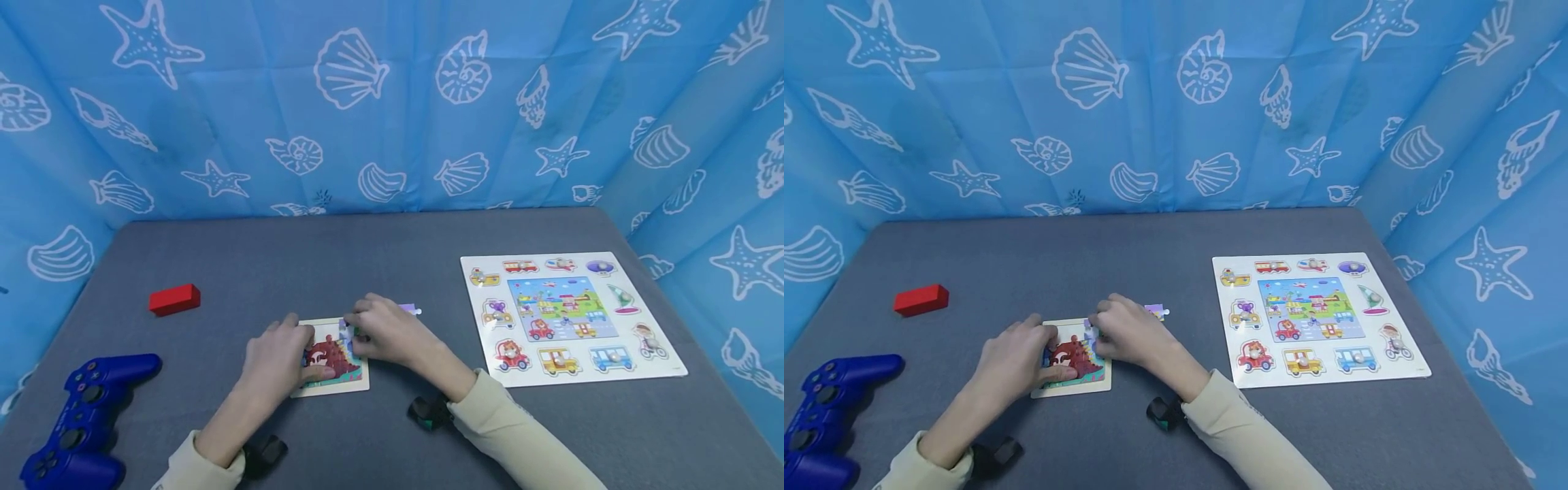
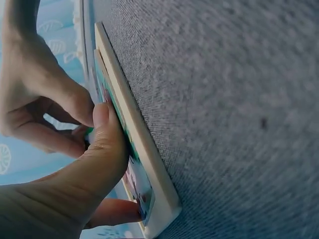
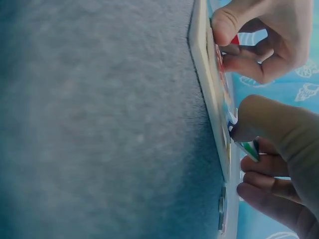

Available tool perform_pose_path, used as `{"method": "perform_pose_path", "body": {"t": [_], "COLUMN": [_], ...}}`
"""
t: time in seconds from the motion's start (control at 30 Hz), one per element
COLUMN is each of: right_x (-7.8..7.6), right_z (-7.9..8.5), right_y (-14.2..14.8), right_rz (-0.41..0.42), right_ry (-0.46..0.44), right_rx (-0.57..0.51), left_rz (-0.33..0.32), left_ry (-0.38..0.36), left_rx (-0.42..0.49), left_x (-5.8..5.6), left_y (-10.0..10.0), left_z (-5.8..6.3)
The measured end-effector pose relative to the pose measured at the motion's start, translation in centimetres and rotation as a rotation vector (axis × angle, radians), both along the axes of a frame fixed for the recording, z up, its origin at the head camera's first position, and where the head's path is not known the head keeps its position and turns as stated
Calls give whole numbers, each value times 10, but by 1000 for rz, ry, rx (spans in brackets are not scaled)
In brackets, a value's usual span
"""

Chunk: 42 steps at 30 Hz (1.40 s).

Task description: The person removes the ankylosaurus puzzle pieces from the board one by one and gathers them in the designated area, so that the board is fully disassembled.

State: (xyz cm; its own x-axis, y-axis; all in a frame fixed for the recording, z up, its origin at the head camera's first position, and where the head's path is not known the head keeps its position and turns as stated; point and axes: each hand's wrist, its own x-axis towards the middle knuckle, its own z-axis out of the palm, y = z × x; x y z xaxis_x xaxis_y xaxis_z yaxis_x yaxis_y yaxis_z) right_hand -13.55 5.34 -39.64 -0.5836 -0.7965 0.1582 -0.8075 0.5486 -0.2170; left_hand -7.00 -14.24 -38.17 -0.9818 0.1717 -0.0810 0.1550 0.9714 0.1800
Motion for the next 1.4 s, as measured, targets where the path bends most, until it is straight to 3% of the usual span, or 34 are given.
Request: {"method": "perform_pose_path", "body": {"t": [0.23, 0.4, 0.53, 0.67, 0.8, 1.1, 1.4], "right_x": [-4, -7, -8, -11, -18, -34, -36], "right_z": [7, 16, 22, 27, 30, 23, 18], "right_y": [10, 27, 45, 61, 76, 105, 113], "right_rz": [-60, -116, -166, -219, -259, -263, -245], "right_ry": [-134, -102, -103, -142, -192, -280, -341], "right_rx": [-72, -144, -154, -107, -16, 151, 163], "left_rz": [-11, -11, -49, -89, -104, -104, -106], "left_ry": [-35, -14, 18, 19, -22, -26, -18], "left_rx": [-7, -6, -39, -46, 10, 54, 56], "left_x": [-2, -4, -3, 0, 3, 8, 9], "left_y": [-1, -6, -8, -12, -21, -31, -31], "left_z": [-4, -9, -11, -12, -11, -12, -10]}}
